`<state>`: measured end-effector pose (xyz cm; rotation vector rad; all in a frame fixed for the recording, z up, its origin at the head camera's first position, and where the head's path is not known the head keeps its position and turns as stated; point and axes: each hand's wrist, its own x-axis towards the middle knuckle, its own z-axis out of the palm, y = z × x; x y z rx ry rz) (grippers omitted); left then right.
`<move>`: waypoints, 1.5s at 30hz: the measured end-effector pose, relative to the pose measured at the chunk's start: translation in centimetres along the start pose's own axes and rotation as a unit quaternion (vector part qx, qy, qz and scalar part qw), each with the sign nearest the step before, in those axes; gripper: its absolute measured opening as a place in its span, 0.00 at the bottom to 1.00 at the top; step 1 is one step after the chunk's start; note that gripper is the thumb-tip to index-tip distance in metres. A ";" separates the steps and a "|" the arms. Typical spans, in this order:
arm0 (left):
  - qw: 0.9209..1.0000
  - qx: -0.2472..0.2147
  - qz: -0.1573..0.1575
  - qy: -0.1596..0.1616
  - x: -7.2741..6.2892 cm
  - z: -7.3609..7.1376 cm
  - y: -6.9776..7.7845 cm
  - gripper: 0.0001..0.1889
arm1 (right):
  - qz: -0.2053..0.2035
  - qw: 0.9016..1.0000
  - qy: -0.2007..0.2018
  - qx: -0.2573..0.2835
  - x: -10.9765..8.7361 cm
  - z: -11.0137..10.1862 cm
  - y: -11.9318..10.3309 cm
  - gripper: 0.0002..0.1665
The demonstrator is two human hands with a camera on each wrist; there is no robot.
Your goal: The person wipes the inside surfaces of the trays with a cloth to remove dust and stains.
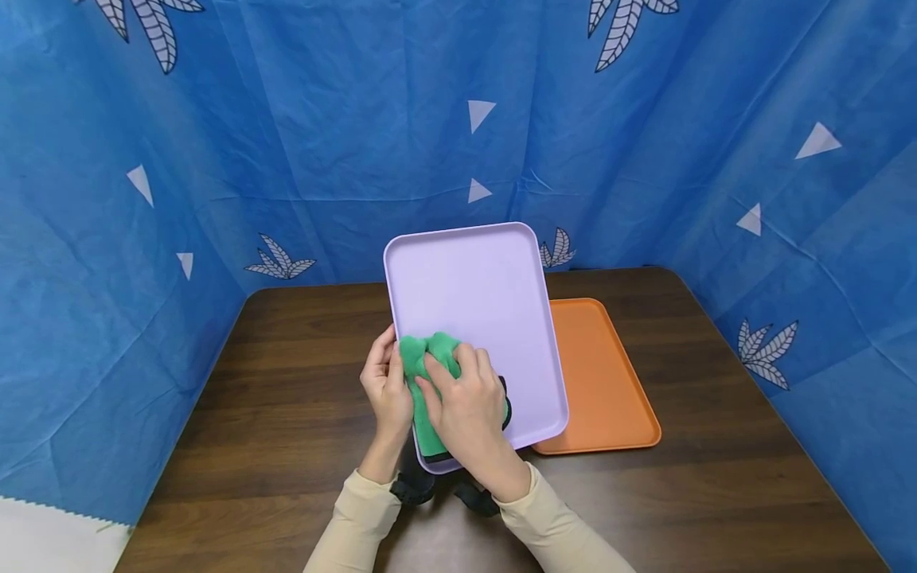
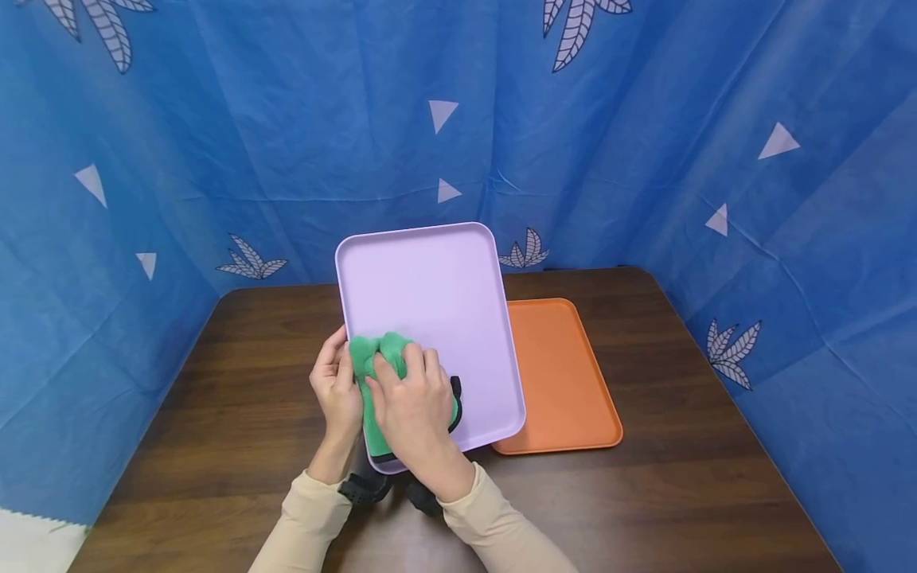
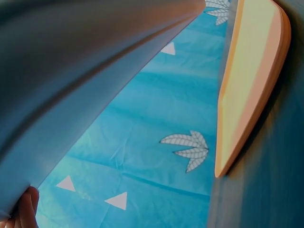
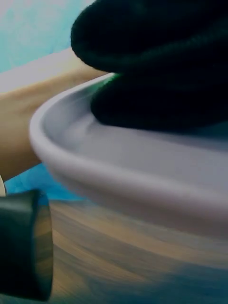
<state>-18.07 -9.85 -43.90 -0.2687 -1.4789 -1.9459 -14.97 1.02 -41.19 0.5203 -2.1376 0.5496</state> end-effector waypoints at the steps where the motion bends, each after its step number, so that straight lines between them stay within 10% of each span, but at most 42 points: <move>1: 1.000 0.000 0.001 0.001 0.0 0.0 0.0 0.17 | 0.001 1.000 0.003 0.003 0.0 0.0 0.0 0.14; 26: 0.998 0.050 0.004 0.036 0.3 0.0 0.0 0.16 | 0.120 0.991 0.016 0.052 0.2 -1.2 3.8 0.17; 45: 0.997 0.054 0.020 0.051 0.6 -0.5 0.3 0.16 | 0.281 0.959 -0.012 0.037 0.0 -2.2 7.9 0.18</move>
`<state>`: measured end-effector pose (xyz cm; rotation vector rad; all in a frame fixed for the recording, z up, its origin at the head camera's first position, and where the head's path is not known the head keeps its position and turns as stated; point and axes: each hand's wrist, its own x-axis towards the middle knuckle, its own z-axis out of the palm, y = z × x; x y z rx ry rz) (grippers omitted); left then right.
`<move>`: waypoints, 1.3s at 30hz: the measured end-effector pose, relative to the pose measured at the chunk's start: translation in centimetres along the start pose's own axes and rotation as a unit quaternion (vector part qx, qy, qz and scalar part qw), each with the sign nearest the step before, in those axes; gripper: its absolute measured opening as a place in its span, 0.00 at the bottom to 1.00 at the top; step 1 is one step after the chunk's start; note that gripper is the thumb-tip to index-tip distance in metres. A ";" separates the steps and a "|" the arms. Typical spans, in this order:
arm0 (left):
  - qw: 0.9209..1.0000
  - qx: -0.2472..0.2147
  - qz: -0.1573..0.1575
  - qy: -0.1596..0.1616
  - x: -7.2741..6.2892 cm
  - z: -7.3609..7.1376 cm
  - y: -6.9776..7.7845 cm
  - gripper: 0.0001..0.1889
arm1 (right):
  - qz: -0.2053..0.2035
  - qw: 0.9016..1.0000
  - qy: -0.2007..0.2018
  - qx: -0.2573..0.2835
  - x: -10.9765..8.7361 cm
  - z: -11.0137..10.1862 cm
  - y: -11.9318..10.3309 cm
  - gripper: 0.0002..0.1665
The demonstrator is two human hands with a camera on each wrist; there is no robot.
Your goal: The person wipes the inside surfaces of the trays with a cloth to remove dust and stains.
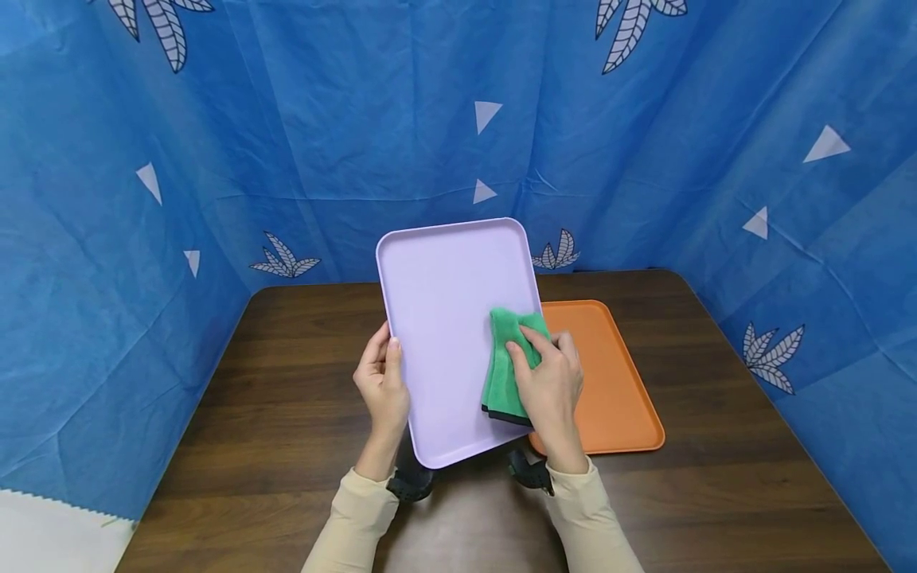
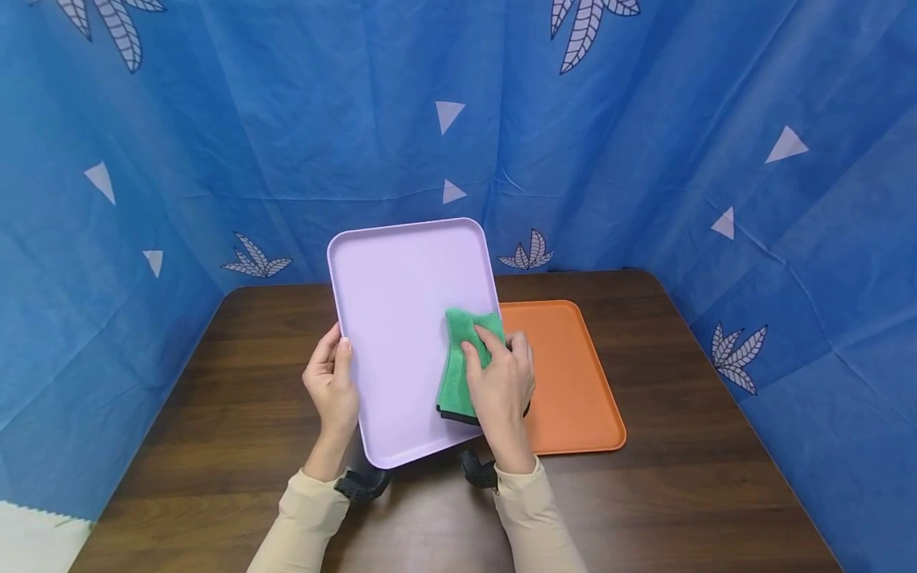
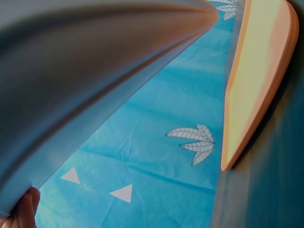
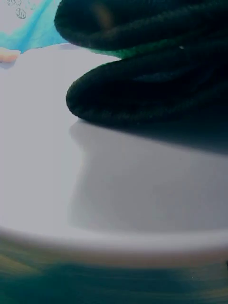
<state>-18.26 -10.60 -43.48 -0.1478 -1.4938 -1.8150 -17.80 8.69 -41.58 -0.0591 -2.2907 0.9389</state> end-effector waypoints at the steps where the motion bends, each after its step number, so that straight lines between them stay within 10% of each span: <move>1: 1.000 0.000 -0.003 -0.001 0.0 0.0 0.0 0.16 | 0.001 1.000 0.002 0.000 -0.1 0.0 0.0 0.18; 22: 0.999 -0.021 -0.018 -0.031 -0.6 0.2 -0.6 0.17 | -0.100 0.995 0.014 -0.006 -3.2 1.3 -2.2 0.16; 39: 0.998 -0.043 -0.024 -0.046 -0.7 0.4 -1.0 0.17 | -0.267 0.962 0.009 -0.053 -6.2 2.6 -5.6 0.18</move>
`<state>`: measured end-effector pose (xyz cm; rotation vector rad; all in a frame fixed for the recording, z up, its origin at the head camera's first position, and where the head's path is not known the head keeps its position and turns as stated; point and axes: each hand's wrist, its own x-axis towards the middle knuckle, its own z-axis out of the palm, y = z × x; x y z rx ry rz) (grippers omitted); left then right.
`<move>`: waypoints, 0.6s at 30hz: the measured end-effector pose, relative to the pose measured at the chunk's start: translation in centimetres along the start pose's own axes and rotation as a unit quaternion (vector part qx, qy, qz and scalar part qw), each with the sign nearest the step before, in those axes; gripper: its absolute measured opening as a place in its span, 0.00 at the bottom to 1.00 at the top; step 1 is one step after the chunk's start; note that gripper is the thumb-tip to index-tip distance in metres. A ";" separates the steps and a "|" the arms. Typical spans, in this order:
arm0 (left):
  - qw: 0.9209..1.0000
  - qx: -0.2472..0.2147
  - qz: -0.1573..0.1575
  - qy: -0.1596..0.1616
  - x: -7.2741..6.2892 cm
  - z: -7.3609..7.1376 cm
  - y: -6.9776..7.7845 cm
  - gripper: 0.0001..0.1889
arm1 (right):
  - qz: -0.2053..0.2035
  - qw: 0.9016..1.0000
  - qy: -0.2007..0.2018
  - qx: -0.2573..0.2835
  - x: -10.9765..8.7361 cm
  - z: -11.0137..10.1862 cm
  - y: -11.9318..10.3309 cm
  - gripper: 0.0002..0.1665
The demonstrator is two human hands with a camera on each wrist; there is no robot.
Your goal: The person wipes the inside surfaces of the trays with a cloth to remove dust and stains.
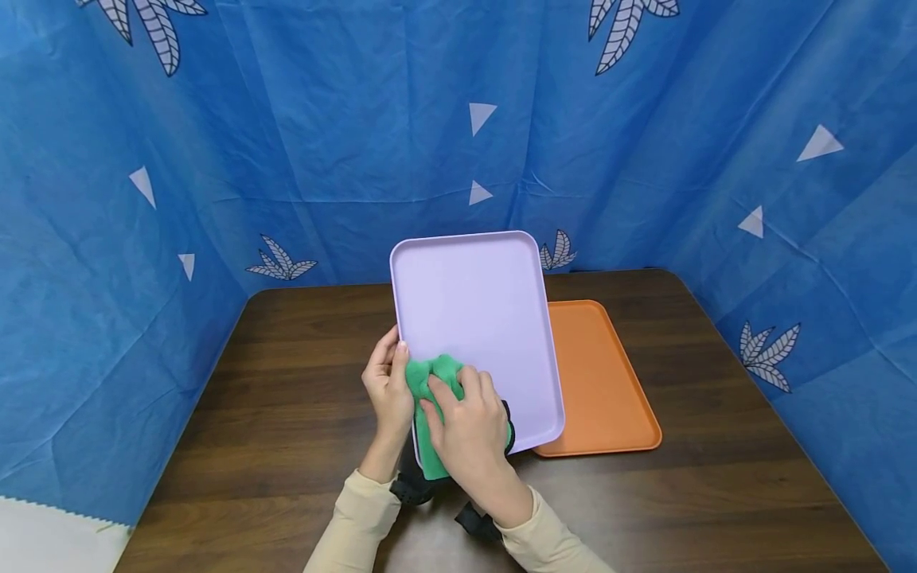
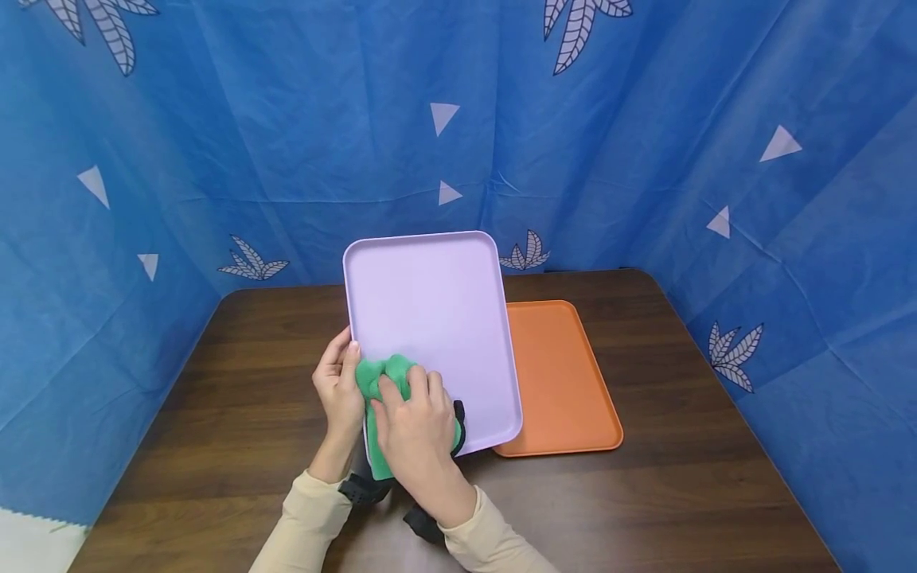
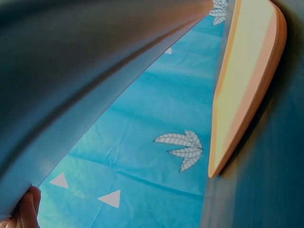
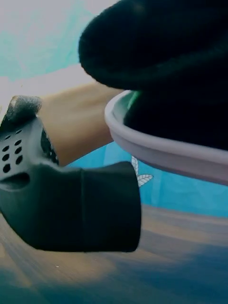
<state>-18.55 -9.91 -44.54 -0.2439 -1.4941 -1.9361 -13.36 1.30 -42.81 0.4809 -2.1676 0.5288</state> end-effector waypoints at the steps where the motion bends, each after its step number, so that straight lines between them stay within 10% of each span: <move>1: 1.000 0.002 0.000 0.000 0.0 0.0 0.0 0.17 | -0.003 1.000 -0.002 -0.002 0.0 0.0 -0.1 0.18; 18: 0.999 0.014 -0.009 0.030 0.1 0.0 0.2 0.17 | 0.040 0.997 -0.021 0.069 0.0 -0.5 1.6 0.19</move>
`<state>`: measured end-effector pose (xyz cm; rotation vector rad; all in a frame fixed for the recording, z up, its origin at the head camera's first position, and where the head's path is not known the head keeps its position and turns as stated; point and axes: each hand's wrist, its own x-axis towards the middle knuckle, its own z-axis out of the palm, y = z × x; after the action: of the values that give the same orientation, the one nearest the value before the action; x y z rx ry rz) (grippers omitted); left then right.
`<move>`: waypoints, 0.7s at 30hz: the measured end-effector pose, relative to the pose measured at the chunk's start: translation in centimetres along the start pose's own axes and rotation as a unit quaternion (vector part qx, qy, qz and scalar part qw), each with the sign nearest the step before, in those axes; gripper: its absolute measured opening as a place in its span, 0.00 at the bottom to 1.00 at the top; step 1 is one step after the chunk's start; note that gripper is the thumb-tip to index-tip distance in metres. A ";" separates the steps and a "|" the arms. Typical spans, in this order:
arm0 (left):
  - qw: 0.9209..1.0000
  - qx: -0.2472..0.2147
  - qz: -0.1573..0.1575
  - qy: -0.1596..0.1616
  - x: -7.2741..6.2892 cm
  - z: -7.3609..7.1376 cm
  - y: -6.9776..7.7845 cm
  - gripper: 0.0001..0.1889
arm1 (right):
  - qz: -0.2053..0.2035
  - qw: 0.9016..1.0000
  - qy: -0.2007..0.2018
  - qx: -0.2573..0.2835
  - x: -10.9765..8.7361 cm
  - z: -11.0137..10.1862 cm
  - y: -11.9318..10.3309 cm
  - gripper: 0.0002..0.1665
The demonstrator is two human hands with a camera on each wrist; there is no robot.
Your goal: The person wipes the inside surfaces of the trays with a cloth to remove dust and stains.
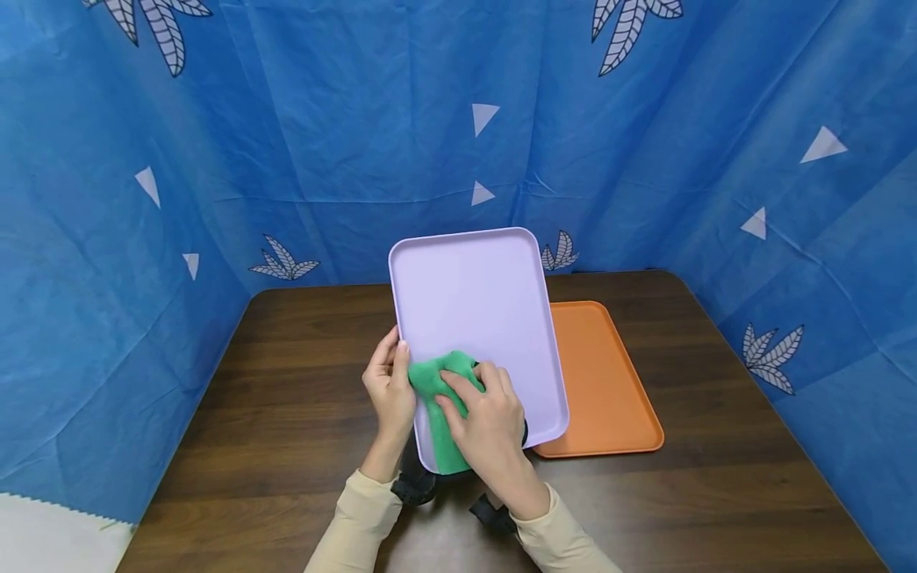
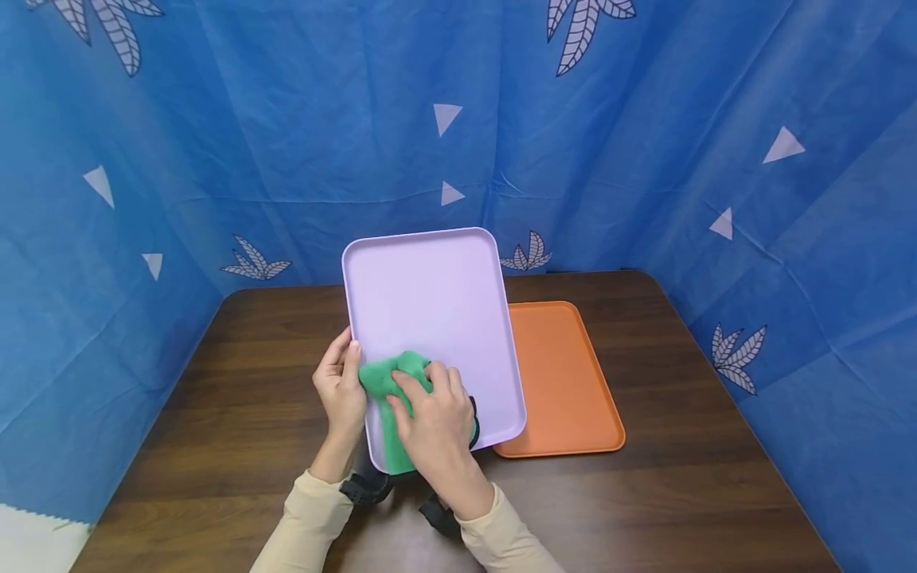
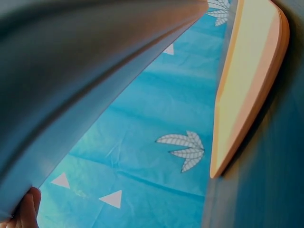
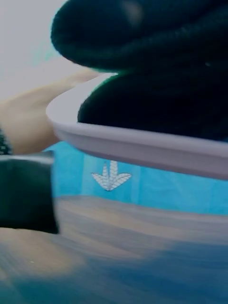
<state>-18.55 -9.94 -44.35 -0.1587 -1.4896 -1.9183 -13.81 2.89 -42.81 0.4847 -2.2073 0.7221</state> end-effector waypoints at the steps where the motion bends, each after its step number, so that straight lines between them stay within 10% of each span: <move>1: 1.000 0.003 0.003 0.002 0.0 0.0 0.0 0.17 | 0.005 1.000 0.002 0.002 0.0 -0.1 0.2 0.19; 21: 0.998 0.045 0.019 0.032 0.3 -0.2 0.4 0.16 | 0.185 0.981 0.018 -0.048 -0.1 -2.7 6.2 0.18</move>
<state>-18.44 -10.30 -43.97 -0.0831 -1.5161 -1.8070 -15.61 9.34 -43.51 0.0074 -2.3105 0.8029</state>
